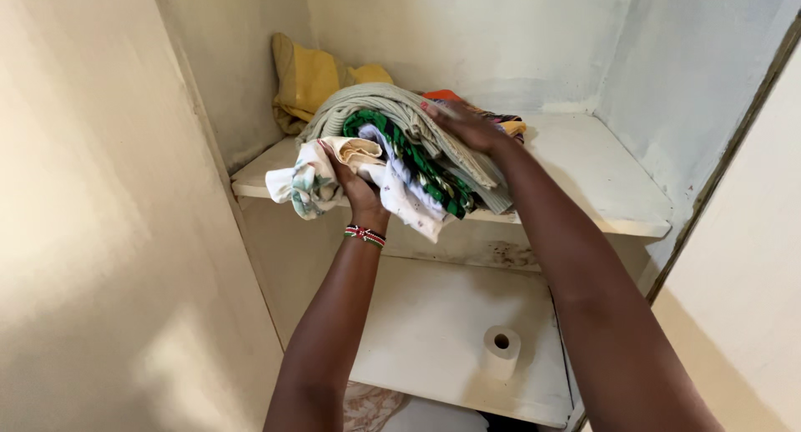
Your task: The person picks up several piles of clothes and a yellow cloth from a closet shelf and places them onto a larger pile of clothes in a nearby room.
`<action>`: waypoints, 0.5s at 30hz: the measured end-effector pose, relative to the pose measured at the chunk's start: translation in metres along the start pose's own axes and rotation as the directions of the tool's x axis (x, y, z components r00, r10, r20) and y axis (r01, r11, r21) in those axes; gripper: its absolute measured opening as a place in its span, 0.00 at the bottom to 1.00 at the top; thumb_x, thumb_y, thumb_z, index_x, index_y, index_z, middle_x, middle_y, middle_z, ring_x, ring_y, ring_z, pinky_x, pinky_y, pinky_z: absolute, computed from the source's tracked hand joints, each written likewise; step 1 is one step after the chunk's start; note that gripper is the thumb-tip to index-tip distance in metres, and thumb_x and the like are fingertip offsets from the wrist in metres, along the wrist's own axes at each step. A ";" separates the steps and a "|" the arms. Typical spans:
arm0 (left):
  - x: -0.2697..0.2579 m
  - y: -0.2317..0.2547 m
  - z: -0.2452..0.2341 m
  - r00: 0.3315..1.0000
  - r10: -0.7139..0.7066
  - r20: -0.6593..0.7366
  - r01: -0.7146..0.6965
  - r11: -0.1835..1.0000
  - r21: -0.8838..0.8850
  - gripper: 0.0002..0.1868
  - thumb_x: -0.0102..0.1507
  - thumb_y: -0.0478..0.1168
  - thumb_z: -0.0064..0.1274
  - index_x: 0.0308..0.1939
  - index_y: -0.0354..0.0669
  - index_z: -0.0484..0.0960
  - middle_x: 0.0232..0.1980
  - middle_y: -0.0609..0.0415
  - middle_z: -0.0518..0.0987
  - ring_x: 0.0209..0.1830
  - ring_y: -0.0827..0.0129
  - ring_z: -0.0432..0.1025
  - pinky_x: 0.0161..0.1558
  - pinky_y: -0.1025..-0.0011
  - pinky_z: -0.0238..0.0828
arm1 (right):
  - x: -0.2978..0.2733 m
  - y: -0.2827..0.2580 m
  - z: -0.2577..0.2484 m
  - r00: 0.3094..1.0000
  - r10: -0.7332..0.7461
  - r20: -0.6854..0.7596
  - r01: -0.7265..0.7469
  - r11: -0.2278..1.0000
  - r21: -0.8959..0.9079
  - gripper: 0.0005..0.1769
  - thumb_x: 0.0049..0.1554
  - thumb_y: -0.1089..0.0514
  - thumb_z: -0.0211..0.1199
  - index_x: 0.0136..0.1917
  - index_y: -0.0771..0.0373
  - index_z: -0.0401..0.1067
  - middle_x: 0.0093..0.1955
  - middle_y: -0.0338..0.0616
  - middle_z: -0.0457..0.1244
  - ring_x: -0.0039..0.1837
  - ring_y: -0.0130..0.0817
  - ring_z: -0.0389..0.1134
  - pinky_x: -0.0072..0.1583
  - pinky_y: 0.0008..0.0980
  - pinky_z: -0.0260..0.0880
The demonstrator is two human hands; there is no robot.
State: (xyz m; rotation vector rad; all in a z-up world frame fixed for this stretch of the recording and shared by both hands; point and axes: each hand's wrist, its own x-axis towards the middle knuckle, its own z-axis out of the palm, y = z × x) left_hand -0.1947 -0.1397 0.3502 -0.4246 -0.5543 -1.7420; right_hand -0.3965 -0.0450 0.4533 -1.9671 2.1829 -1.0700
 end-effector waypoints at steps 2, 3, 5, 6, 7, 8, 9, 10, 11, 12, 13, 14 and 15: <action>-0.002 -0.001 0.006 1.000 0.002 -0.020 -0.002 1.000 -0.007 0.36 0.64 0.69 0.44 0.64 0.48 0.70 0.57 0.57 0.76 0.56 0.68 0.72 0.60 0.66 0.71 | 0.000 -0.009 0.019 0.997 -0.075 0.028 0.074 0.995 0.062 0.67 0.48 0.07 0.41 0.83 0.55 0.48 0.85 0.56 0.45 0.86 0.51 0.43 0.80 0.47 0.41; -0.002 -0.003 0.005 0.999 0.034 -0.009 -0.034 0.999 -0.003 0.36 0.66 0.69 0.43 0.65 0.46 0.70 0.57 0.56 0.75 0.56 0.67 0.71 0.61 0.66 0.70 | -0.003 -0.018 0.026 0.987 -0.149 0.054 0.141 0.982 0.123 0.69 0.49 0.07 0.44 0.84 0.57 0.41 0.86 0.58 0.40 0.86 0.52 0.38 0.80 0.47 0.37; -0.005 0.000 -0.005 0.994 0.107 0.004 -0.107 0.994 0.015 0.37 0.69 0.69 0.42 0.68 0.43 0.69 0.58 0.54 0.74 0.57 0.66 0.70 0.62 0.66 0.69 | -0.018 -0.044 0.038 0.973 -0.221 0.066 0.215 0.973 0.087 0.71 0.45 0.08 0.49 0.84 0.56 0.42 0.86 0.58 0.42 0.86 0.53 0.40 0.81 0.50 0.37; -0.012 0.004 -0.013 0.991 0.137 0.005 -0.137 0.990 0.034 0.38 0.71 0.68 0.41 0.69 0.41 0.68 0.58 0.54 0.74 0.58 0.66 0.70 0.63 0.65 0.68 | -0.031 -0.058 0.047 0.957 -0.279 0.077 0.275 0.960 0.061 0.74 0.41 0.08 0.54 0.84 0.55 0.43 0.85 0.57 0.45 0.85 0.53 0.42 0.81 0.53 0.36; -0.019 0.009 -0.021 0.986 0.167 0.006 -0.167 0.985 0.054 0.38 0.73 0.68 0.41 0.71 0.39 0.68 0.59 0.53 0.73 0.59 0.65 0.69 0.63 0.65 0.68 | -0.043 -0.075 0.055 0.957 -0.279 0.083 0.273 0.959 0.074 0.74 0.41 0.08 0.54 0.84 0.55 0.43 0.85 0.57 0.45 0.85 0.53 0.42 0.81 0.53 0.36; -0.027 0.014 -0.026 0.986 0.165 0.002 -0.164 0.984 0.064 0.38 0.73 0.68 0.41 0.71 0.39 0.68 0.59 0.53 0.73 0.59 0.65 0.69 0.63 0.65 0.68 | -0.055 -0.091 0.060 0.932 -0.360 0.050 0.362 0.932 -0.020 0.76 0.40 0.09 0.56 0.86 0.55 0.39 0.86 0.57 0.41 0.86 0.55 0.39 0.79 0.63 0.29; -0.037 0.021 -0.029 0.975 0.223 0.023 -0.223 0.958 0.178 0.39 0.72 0.67 0.40 0.75 0.43 0.62 0.65 0.50 0.71 0.63 0.62 0.67 0.68 0.61 0.65 | -0.067 -0.106 0.066 0.897 -0.441 0.024 0.441 0.890 -0.117 0.78 0.39 0.10 0.57 0.87 0.54 0.35 0.87 0.57 0.38 0.87 0.56 0.37 0.77 0.72 0.21; -0.040 0.027 -0.025 0.958 0.282 0.059 -0.287 0.916 0.280 0.41 0.70 0.67 0.40 0.79 0.47 0.57 0.71 0.48 0.68 0.67 0.58 0.65 0.72 0.58 0.61 | -0.080 -0.120 0.070 0.894 -0.447 0.019 0.446 0.888 -0.116 0.78 0.39 0.10 0.57 0.87 0.54 0.35 0.87 0.57 0.38 0.87 0.56 0.37 0.77 0.72 0.21; -0.043 0.034 -0.018 0.956 0.285 0.066 -0.292 0.914 0.281 0.41 0.70 0.67 0.40 0.79 0.47 0.57 0.71 0.48 0.68 0.67 0.58 0.65 0.72 0.58 0.61 | -0.094 -0.132 0.075 0.865 -0.502 -0.012 0.494 0.856 -0.154 0.78 0.39 0.10 0.58 0.87 0.53 0.35 0.88 0.56 0.37 0.87 0.56 0.35 0.76 0.75 0.19; -0.048 0.045 -0.010 0.971 0.198 0.135 -0.222 0.954 0.201 0.44 0.69 0.69 0.36 0.80 0.47 0.55 0.74 0.47 0.64 0.71 0.56 0.61 0.74 0.55 0.58 | -0.103 -0.145 0.079 0.830 -0.557 -0.039 0.540 0.819 -0.192 0.78 0.40 0.10 0.59 0.87 0.53 0.36 0.89 0.54 0.35 0.88 0.57 0.33 0.76 0.78 0.17; -0.053 0.056 -0.001 0.971 0.113 0.210 -0.142 0.982 0.125 0.47 0.68 0.72 0.33 0.81 0.47 0.53 0.77 0.46 0.61 0.75 0.53 0.58 0.76 0.53 0.54 | -0.108 -0.157 0.081 0.825 -0.563 -0.043 0.547 0.816 -0.190 0.78 0.40 0.10 0.59 0.87 0.53 0.36 0.89 0.54 0.35 0.88 0.57 0.33 0.76 0.78 0.17; -0.067 0.068 0.005 0.962 0.026 0.271 -0.045 0.997 0.063 0.50 0.66 0.74 0.29 0.82 0.47 0.50 0.80 0.45 0.57 0.78 0.50 0.54 0.78 0.50 0.50 | -0.117 -0.167 0.088 0.804 -0.586 -0.098 0.550 0.797 -0.252 0.78 0.39 0.10 0.61 0.87 0.52 0.38 0.89 0.53 0.35 0.88 0.60 0.30 0.76 0.77 0.15; -0.080 0.080 0.010 0.941 -0.055 0.335 0.056 0.998 0.006 0.53 0.65 0.77 0.26 0.83 0.47 0.48 0.83 0.44 0.53 0.82 0.48 0.50 0.80 0.48 0.46 | -0.125 -0.174 0.094 0.778 -0.609 -0.152 0.547 0.776 -0.314 0.79 0.37 0.10 0.63 0.87 0.51 0.40 0.89 0.52 0.35 0.88 0.63 0.26 0.75 0.76 0.13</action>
